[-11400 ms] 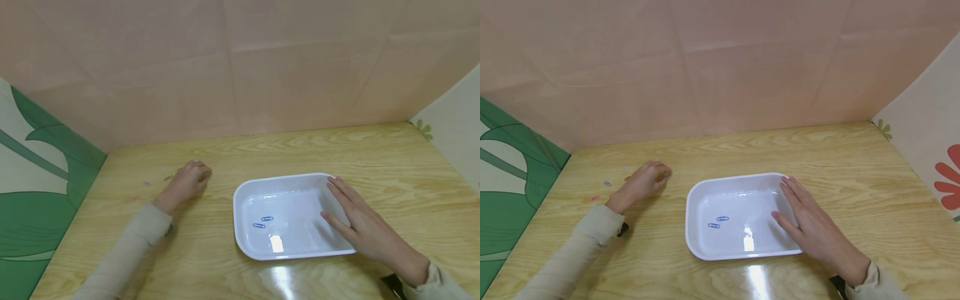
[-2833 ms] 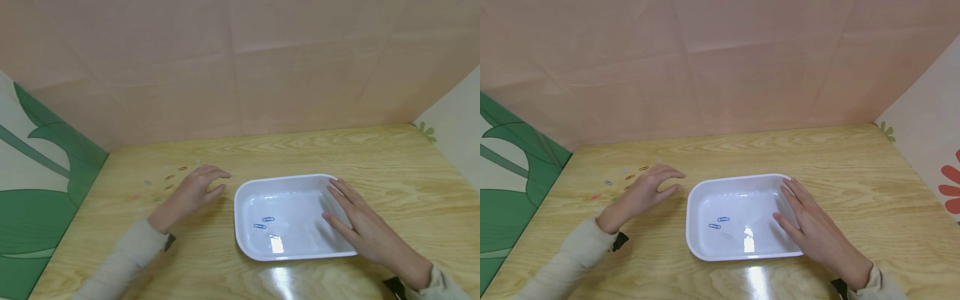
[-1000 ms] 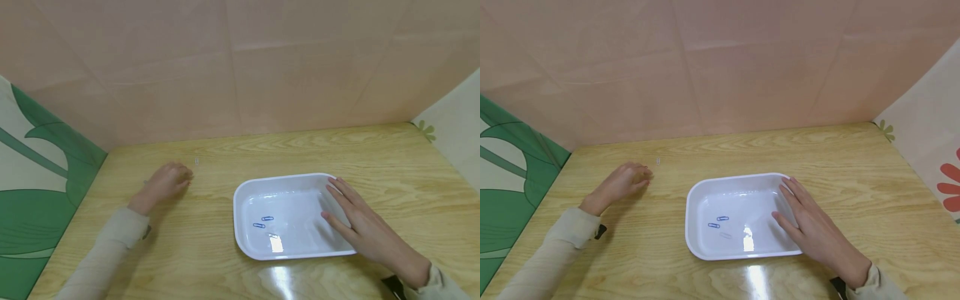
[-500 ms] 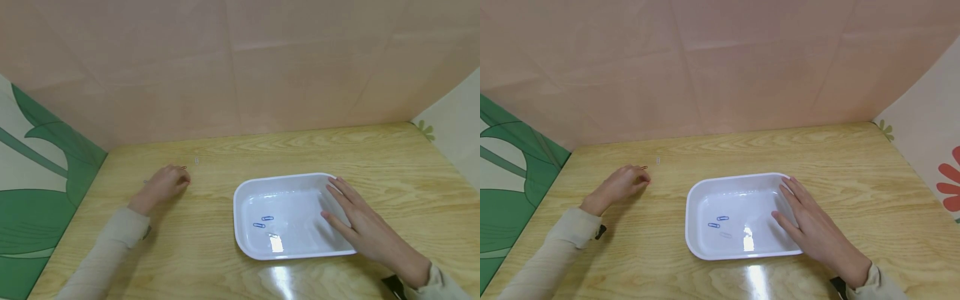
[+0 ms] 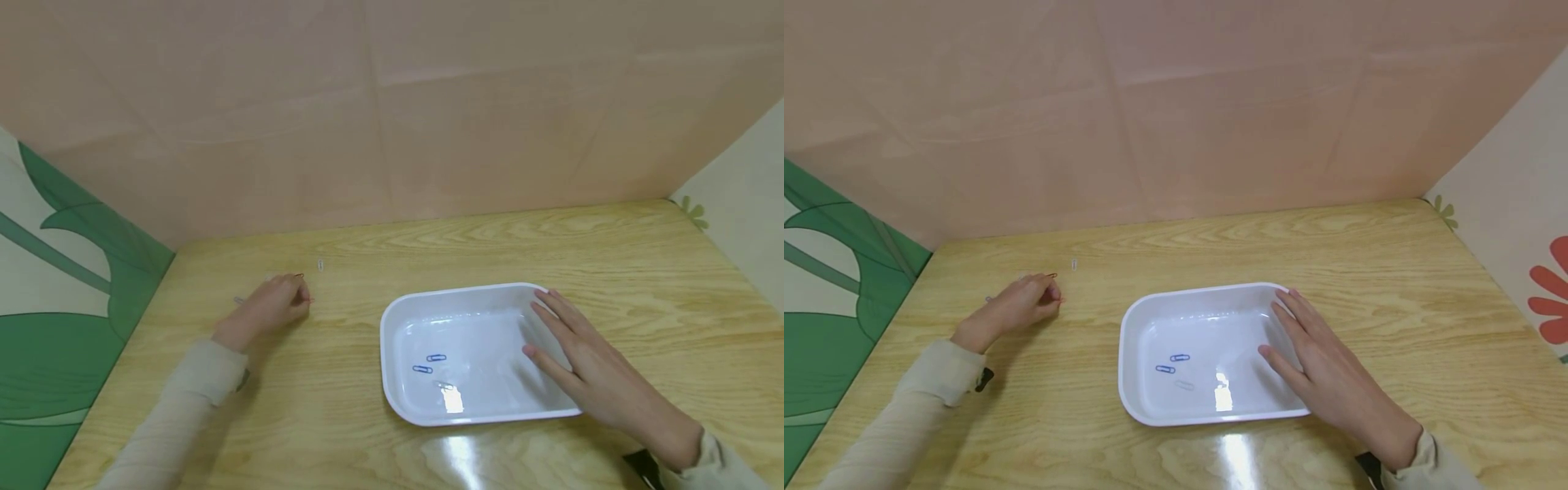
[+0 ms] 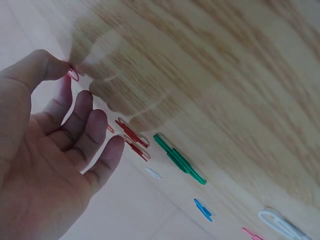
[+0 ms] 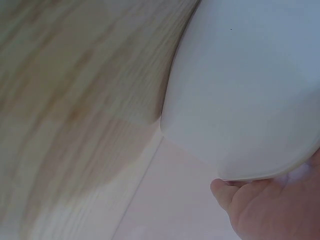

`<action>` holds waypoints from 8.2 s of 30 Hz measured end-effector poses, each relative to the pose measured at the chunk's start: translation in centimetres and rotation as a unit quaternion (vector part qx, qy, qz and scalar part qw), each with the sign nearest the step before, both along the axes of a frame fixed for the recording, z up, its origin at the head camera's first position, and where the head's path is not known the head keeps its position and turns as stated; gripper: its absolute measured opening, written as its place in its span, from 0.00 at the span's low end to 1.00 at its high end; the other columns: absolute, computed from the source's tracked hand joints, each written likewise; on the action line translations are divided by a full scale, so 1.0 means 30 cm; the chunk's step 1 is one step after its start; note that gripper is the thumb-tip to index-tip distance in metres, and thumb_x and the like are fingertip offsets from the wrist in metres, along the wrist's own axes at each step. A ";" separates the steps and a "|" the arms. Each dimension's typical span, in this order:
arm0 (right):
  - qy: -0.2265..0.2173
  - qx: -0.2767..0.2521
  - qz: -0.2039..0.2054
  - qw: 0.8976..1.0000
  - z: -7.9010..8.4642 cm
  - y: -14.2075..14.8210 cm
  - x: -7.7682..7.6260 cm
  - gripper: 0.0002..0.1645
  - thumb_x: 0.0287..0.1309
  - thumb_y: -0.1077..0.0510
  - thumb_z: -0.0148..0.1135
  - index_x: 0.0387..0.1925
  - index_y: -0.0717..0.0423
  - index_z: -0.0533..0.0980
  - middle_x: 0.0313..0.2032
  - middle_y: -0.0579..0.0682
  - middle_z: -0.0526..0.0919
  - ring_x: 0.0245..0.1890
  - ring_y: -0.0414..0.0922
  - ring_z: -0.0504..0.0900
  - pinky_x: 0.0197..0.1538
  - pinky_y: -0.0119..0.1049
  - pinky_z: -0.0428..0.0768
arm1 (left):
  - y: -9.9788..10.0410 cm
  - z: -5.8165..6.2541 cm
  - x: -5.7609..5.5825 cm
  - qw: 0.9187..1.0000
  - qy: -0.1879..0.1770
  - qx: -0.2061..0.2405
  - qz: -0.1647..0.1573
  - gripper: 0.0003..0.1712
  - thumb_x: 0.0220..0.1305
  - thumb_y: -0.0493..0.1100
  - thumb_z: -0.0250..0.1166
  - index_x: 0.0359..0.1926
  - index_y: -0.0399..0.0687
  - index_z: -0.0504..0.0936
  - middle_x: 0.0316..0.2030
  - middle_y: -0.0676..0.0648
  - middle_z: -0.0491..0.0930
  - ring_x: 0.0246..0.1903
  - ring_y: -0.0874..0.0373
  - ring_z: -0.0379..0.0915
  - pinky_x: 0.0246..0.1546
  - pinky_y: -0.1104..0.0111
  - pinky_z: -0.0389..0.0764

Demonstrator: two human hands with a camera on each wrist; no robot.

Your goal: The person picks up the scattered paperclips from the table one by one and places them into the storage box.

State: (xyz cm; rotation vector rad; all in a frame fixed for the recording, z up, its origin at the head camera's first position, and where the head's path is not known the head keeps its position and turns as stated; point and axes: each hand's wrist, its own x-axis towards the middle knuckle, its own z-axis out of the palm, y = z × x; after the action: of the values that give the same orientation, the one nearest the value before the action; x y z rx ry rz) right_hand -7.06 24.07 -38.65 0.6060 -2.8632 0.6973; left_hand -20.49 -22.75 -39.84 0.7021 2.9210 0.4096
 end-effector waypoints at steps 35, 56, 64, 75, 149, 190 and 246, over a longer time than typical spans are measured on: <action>0.008 0.000 -0.002 1.000 -0.008 0.001 0.001 0.40 0.69 0.48 0.58 0.74 0.61 0.57 0.77 0.56 0.53 0.79 0.52 0.46 0.79 0.29 0.37 | 0.026 0.006 0.016 0.999 0.017 0.031 -0.010 0.04 0.64 0.36 0.66 0.40 0.44 0.84 0.35 0.49 0.84 0.37 0.57 0.79 0.44 0.60 0.84; 0.008 0.001 -0.004 1.000 -0.008 0.008 -0.003 0.41 0.69 0.47 0.58 0.74 0.61 0.57 0.77 0.55 0.52 0.79 0.52 0.45 0.80 0.31 0.38 | 0.126 0.047 0.049 0.992 0.052 0.107 -0.039 0.06 0.64 0.39 0.67 0.41 0.44 0.86 0.32 0.50 0.85 0.30 0.63 0.76 0.31 0.73 0.78; 0.008 0.001 -0.003 1.000 -0.010 0.008 -0.007 0.41 0.69 0.48 0.58 0.74 0.62 0.57 0.77 0.57 0.53 0.79 0.53 0.45 0.79 0.32 0.37 | 0.197 0.091 0.080 0.988 0.068 0.121 -0.069 0.07 0.62 0.35 0.68 0.41 0.44 0.86 0.35 0.50 0.87 0.33 0.62 0.78 0.31 0.74 0.79; 0.015 0.001 0.000 1.000 -0.011 0.008 -0.008 0.40 0.69 0.48 0.59 0.73 0.63 0.58 0.77 0.57 0.53 0.79 0.52 0.45 0.78 0.27 0.35 | 0.287 0.153 0.137 0.978 0.109 0.124 -0.127 0.08 0.61 0.35 0.68 0.42 0.46 0.86 0.35 0.52 0.87 0.36 0.59 0.80 0.36 0.70 0.81; -0.008 -0.005 -0.010 1.000 -0.002 0.000 -0.007 0.41 0.69 0.47 0.58 0.74 0.61 0.56 0.77 0.59 0.52 0.79 0.53 0.45 0.81 0.42 0.42 | 0.616 0.063 0.313 0.959 0.109 0.087 -0.248 0.11 0.64 0.37 0.63 0.42 0.57 0.87 0.37 0.62 0.86 0.36 0.65 0.76 0.42 0.79 0.75; 0.002 -0.006 -0.003 1.000 -0.006 -0.003 -0.007 0.40 0.69 0.48 0.58 0.74 0.62 0.58 0.77 0.57 0.53 0.79 0.53 0.46 0.80 0.33 0.38 | 0.622 0.071 0.307 0.962 0.095 -0.022 -0.257 0.08 0.67 0.49 0.64 0.45 0.59 0.87 0.40 0.60 0.86 0.38 0.63 0.78 0.40 0.74 0.76; 0.000 -0.003 -0.004 1.000 0.003 -0.009 -0.008 0.40 0.69 0.48 0.58 0.74 0.63 0.58 0.77 0.58 0.53 0.79 0.54 0.46 0.79 0.31 0.37 | 0.305 0.157 0.249 0.961 0.196 0.103 -0.168 0.12 0.57 0.36 0.71 0.44 0.47 0.86 0.40 0.52 0.87 0.42 0.58 0.81 0.47 0.66 0.83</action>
State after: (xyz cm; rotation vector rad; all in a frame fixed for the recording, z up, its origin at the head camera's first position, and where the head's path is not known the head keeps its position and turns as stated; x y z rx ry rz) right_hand -7.29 23.80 -38.57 0.5947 -2.8594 0.7053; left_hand -13.03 -13.59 -35.12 1.4350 3.0420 0.6014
